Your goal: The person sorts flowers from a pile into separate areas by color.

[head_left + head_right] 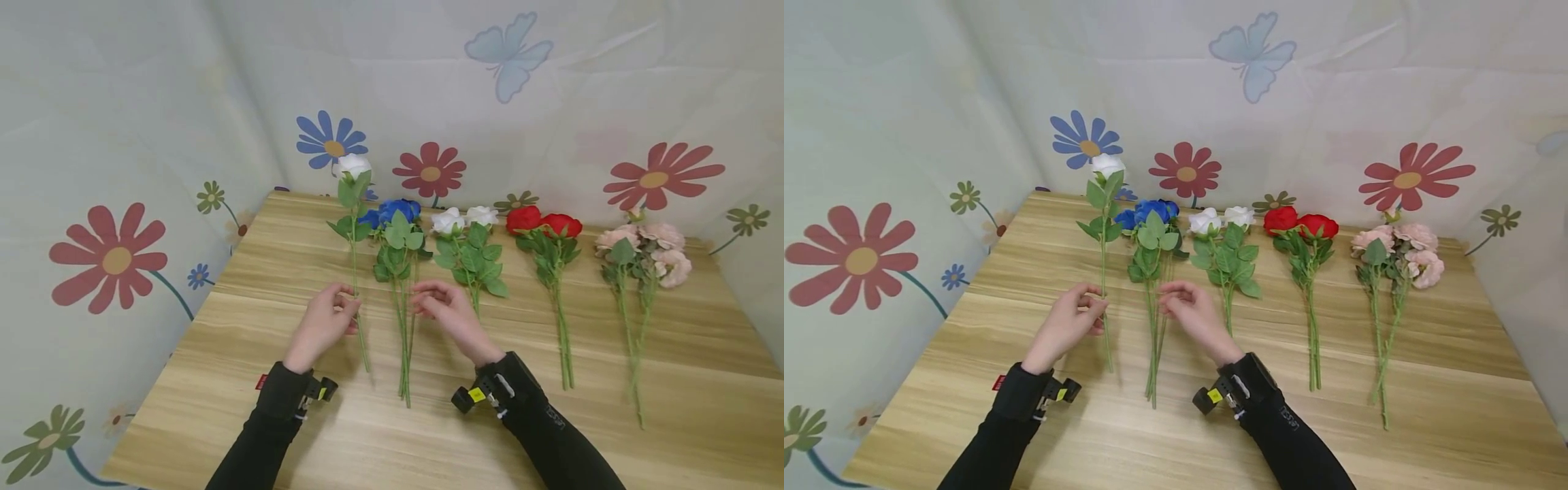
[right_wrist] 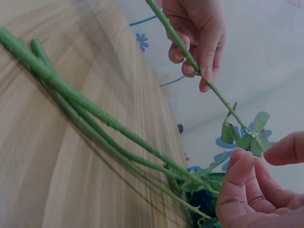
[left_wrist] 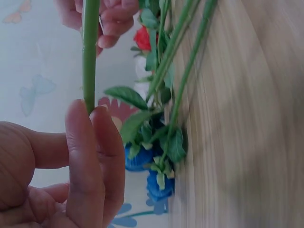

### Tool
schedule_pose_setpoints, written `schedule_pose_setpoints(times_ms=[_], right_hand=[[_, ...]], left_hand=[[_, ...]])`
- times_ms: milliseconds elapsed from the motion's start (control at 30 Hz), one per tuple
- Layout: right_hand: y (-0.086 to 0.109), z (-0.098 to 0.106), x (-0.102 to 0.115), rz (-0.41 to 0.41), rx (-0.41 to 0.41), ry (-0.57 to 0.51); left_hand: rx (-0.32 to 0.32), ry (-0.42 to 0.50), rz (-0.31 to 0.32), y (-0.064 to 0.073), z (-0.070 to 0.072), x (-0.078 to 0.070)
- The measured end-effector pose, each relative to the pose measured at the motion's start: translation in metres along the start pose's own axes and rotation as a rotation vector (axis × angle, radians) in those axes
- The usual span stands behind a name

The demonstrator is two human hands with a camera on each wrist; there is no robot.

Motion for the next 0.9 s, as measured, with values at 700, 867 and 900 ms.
schedule_pose_setpoints(times_ms=[700,867,900], right_hand=[[-0.010,0.031,0.003,-0.008,-0.069,-0.026],[-0.015,0.033,0.001,-0.025,-0.063,-0.040],[-0.016,0.033,0.001,-0.029,-0.064,-0.040]], left_hand=[[0.208,0.070,-0.093,0.005,-0.066,-0.028],[0.252,0.052,-0.111,0.007,-0.077,-0.032],[0.261,0.052,-0.115,0.007,-0.079,-0.033]])
Point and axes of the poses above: each hand's wrist, its own y-axis away from the middle knuckle, its own z-axis out of the back of the hand, x = y × z, the point moved 2 cm from there along -y, towards the middle knuckle, and after that the axes turned 9 degrees about -x, right-handed, at the moved point
